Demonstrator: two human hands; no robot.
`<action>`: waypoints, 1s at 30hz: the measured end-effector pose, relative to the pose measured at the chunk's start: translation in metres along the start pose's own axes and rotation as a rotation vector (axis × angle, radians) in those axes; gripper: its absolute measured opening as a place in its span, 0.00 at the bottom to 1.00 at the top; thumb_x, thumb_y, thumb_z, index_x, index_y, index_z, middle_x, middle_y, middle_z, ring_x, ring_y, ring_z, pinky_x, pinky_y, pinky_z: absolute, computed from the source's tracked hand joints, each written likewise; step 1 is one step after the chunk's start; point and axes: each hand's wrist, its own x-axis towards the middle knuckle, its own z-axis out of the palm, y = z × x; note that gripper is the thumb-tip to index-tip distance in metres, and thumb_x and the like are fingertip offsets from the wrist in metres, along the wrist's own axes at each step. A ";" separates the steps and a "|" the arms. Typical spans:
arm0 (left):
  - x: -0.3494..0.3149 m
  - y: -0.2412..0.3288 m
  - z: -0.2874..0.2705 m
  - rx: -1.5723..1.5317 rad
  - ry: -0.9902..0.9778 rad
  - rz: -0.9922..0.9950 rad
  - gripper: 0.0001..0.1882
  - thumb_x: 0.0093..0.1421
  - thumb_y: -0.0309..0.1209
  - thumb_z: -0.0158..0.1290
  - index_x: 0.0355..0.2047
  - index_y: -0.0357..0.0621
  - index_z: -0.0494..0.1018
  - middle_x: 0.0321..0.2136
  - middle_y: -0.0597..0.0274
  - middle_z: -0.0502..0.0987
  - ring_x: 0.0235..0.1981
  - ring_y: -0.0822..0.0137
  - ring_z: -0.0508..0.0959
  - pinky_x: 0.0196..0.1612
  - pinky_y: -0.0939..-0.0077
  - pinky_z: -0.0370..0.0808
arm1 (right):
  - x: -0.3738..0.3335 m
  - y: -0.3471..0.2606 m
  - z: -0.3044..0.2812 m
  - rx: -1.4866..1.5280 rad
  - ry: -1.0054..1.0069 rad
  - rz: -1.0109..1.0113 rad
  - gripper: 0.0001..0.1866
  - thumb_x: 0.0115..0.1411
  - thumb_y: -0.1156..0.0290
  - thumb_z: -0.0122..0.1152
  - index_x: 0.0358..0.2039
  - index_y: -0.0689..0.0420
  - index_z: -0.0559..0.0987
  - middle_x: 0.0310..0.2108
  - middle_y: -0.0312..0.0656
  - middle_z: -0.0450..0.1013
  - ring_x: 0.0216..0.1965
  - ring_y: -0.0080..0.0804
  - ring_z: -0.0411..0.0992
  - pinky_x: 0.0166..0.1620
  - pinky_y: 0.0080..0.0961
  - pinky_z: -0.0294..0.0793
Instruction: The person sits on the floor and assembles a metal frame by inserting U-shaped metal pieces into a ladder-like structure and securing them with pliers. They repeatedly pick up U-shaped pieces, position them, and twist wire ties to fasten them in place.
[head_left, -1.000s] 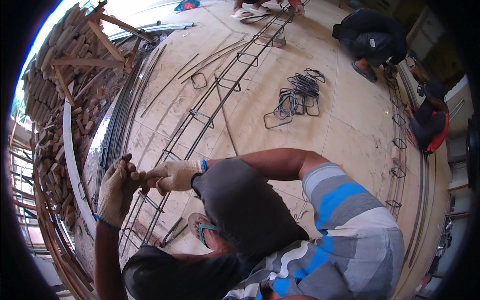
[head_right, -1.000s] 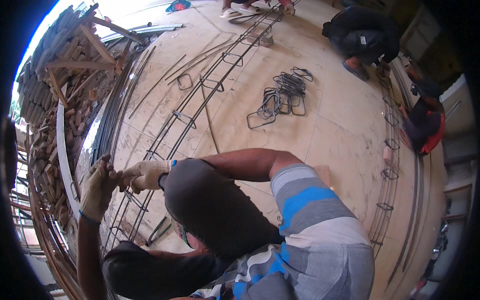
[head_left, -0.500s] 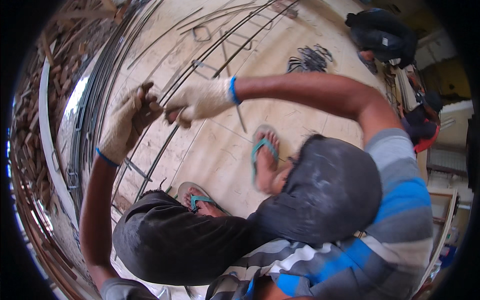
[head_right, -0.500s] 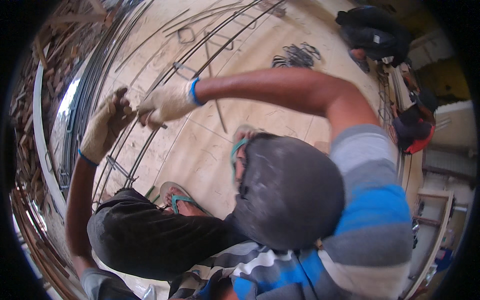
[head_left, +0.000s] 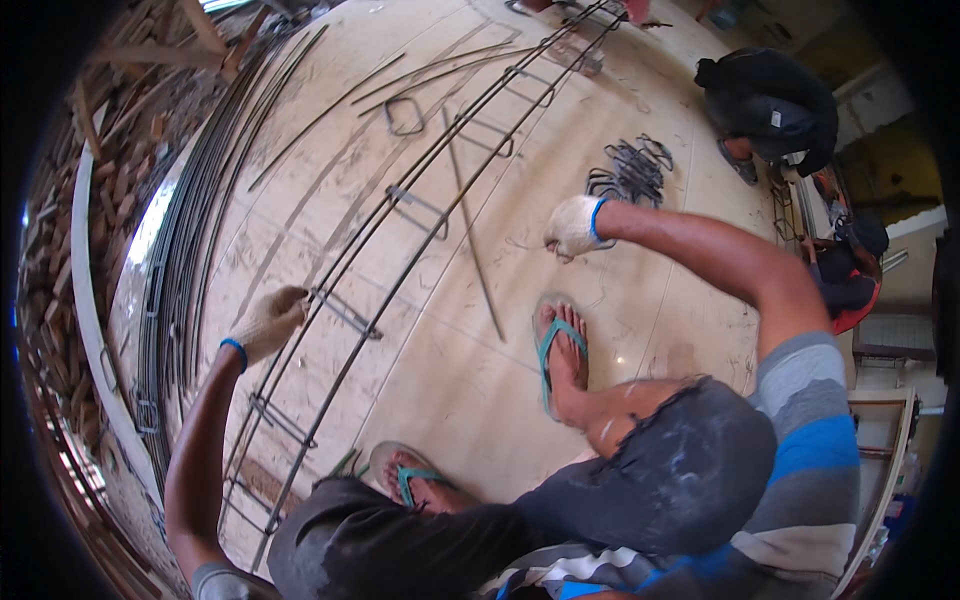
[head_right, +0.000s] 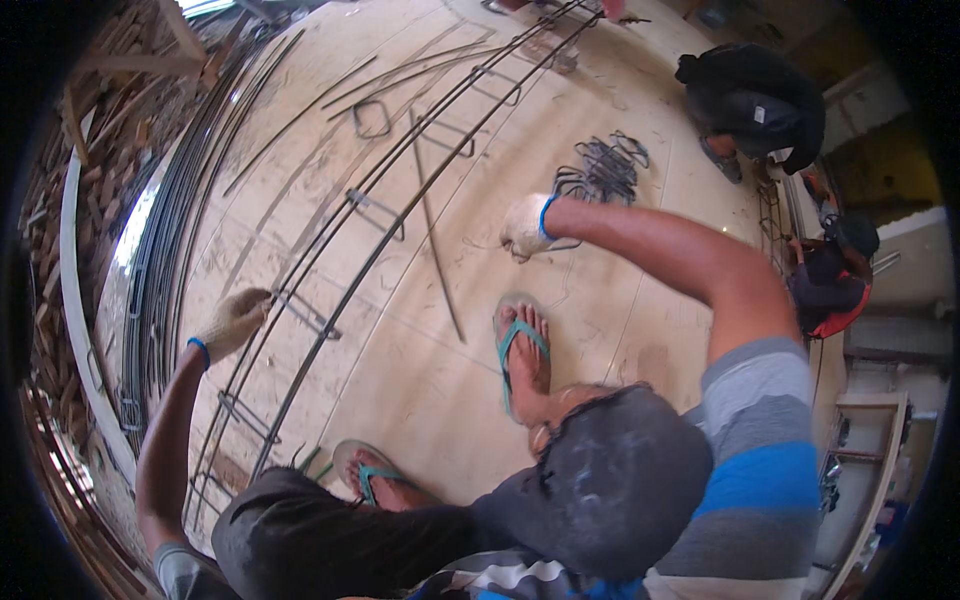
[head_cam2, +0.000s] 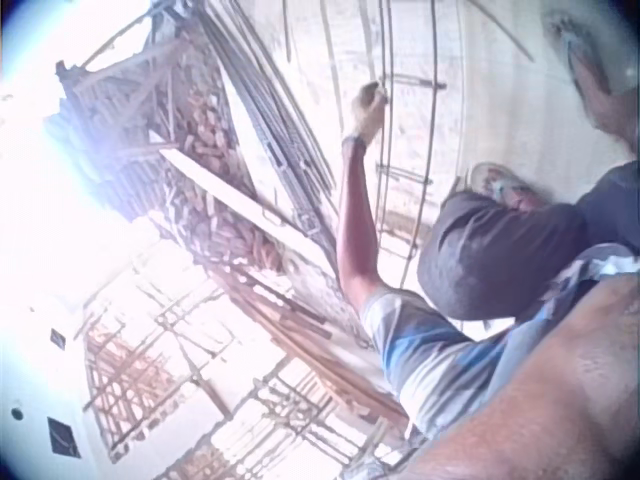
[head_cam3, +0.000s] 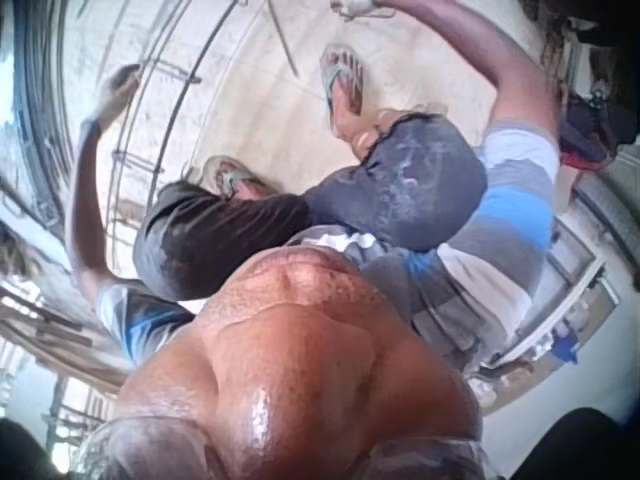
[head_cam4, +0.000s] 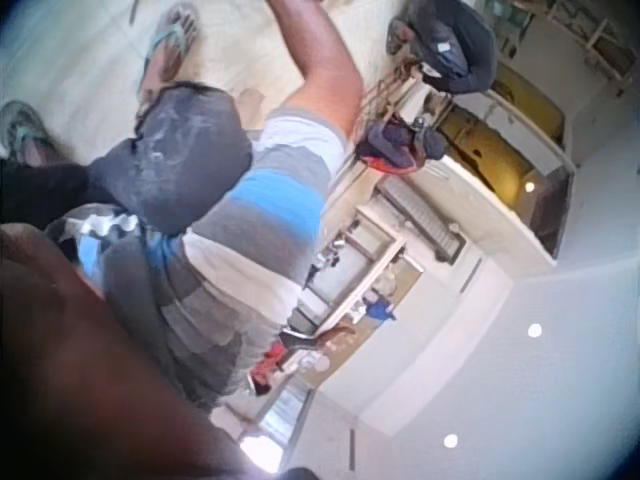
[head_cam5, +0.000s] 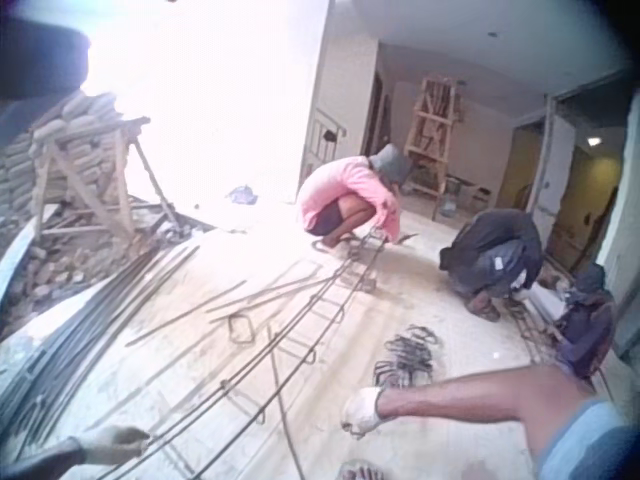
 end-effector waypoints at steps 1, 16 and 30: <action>0.008 0.001 -0.004 0.033 -0.009 0.029 0.24 0.70 0.40 0.52 0.55 0.30 0.75 0.39 0.52 0.84 0.39 0.59 0.83 0.46 0.65 0.79 | 0.005 0.007 0.010 0.030 0.001 0.018 0.17 0.61 0.55 0.61 0.46 0.49 0.86 0.40 0.44 0.84 0.45 0.47 0.82 0.48 0.44 0.79; 0.100 0.122 -0.010 0.591 -0.190 0.179 0.23 0.67 0.42 0.54 0.53 0.35 0.77 0.47 0.34 0.81 0.51 0.37 0.80 0.53 0.51 0.77 | 0.063 0.055 0.032 0.303 0.177 0.094 0.28 0.53 0.48 0.64 0.50 0.52 0.87 0.48 0.50 0.83 0.49 0.50 0.81 0.48 0.47 0.79; 0.161 0.159 -0.035 0.947 -0.216 0.003 0.21 0.66 0.41 0.54 0.53 0.40 0.77 0.40 0.39 0.82 0.45 0.38 0.81 0.48 0.46 0.78 | 0.138 0.016 0.106 0.676 0.990 0.387 0.17 0.56 0.56 0.63 0.36 0.55 0.87 0.38 0.49 0.81 0.41 0.51 0.79 0.48 0.51 0.78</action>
